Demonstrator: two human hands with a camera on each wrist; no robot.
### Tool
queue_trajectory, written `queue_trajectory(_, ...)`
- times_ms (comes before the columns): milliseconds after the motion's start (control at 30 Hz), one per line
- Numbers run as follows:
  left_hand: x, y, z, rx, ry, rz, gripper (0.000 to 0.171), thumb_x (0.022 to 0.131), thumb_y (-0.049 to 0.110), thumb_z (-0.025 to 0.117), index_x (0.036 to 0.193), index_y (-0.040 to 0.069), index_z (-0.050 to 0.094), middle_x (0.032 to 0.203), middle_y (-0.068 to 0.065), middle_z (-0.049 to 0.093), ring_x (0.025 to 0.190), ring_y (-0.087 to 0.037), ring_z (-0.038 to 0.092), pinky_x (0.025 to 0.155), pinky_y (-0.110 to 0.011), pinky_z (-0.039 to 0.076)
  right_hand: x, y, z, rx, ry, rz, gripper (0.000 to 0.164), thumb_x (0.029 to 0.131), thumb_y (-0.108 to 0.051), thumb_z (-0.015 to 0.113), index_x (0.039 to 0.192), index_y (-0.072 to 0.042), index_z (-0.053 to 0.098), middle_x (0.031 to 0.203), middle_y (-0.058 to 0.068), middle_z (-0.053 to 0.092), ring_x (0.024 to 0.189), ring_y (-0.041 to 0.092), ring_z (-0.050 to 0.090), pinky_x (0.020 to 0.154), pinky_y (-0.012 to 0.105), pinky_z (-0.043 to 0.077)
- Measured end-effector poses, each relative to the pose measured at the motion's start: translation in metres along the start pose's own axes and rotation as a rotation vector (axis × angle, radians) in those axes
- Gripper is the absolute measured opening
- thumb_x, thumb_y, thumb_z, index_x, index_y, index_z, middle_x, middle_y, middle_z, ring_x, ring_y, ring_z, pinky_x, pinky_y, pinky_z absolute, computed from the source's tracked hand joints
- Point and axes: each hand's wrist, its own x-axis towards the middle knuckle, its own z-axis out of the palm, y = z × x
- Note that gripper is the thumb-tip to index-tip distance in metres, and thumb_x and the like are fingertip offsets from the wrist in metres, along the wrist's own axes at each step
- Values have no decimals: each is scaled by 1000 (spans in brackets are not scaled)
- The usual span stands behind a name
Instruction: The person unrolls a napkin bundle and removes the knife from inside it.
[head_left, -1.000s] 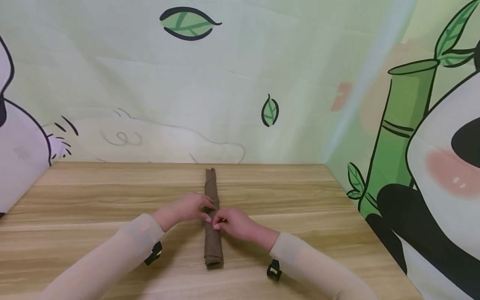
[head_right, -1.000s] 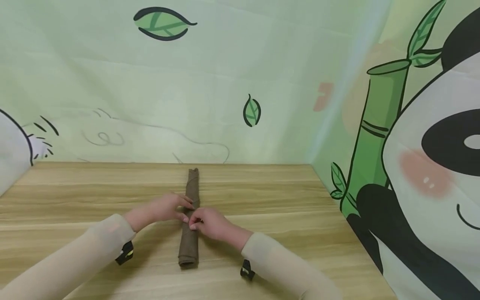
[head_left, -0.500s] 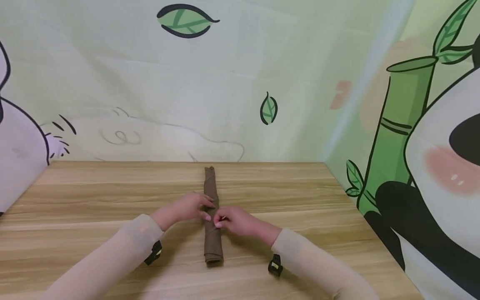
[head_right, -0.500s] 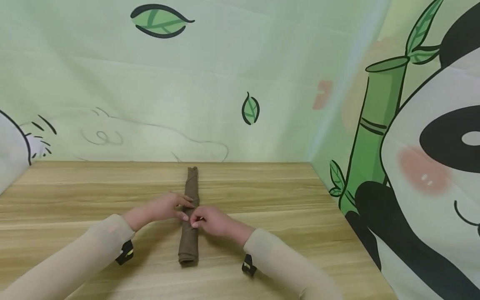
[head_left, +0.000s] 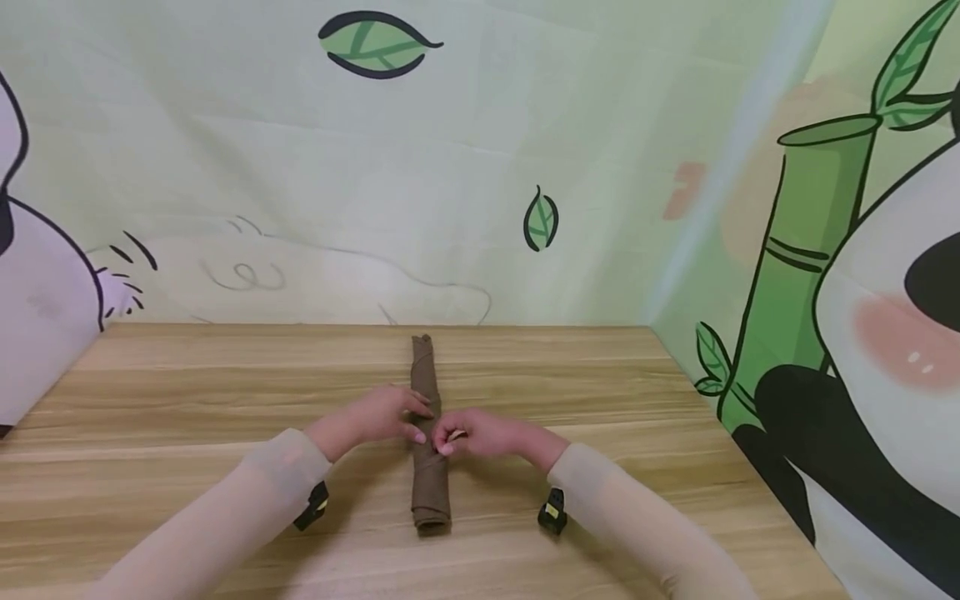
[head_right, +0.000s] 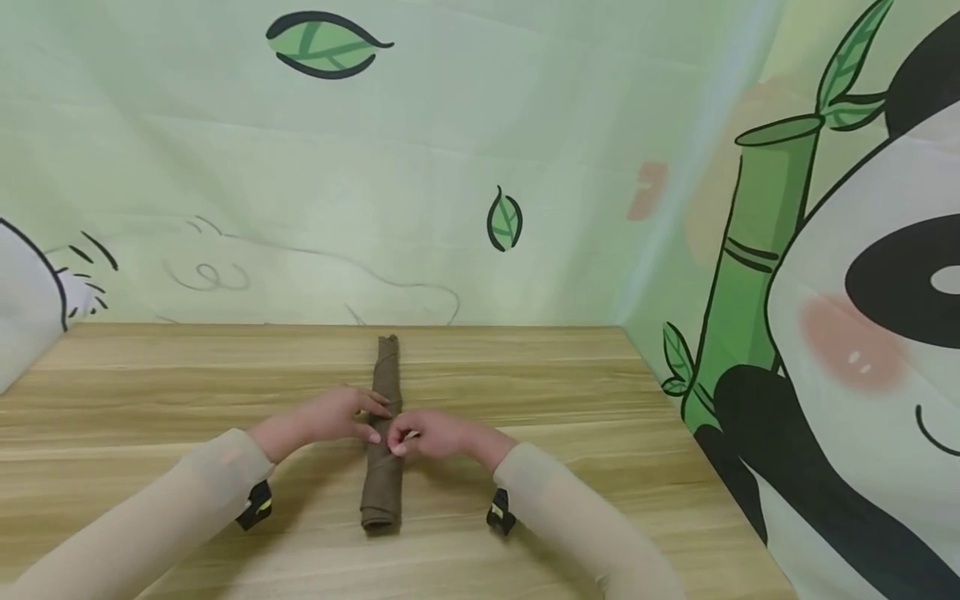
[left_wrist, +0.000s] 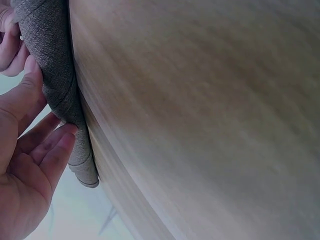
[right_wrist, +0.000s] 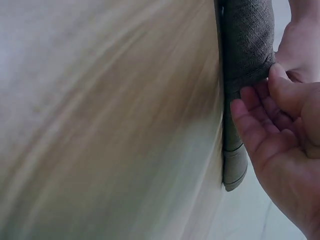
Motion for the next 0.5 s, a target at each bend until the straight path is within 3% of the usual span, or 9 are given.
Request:
queue_trajectory(167,1,2,0,-21,8,-2,40,88,26,80,117,0,75,131,-24,69,123,-40,66,108,-52,52,3,-6,-1,-22,-1,73,13,98,-13,68,103,-1,72,105,12,75,96,5,64,84,14,51)
queue_trajectory(267,0,3,0,-19,11,5,39,87,26,80,116,0,75,130,-24,70,122,-40,67,107,-52,53,3,-11,-1,-48,-7,93,12,97,-12,69,100,-2,72,103,10,75,95,6,64,84,15,51)
queue_trajectory(500,-2,2,1,-48,9,-8,38,89,25,79,117,0,75,132,-24,68,124,-41,66,108,-51,53,3,-10,-1,-76,-37,29,8,99,-5,64,96,2,68,98,12,71,99,9,64,92,16,52)
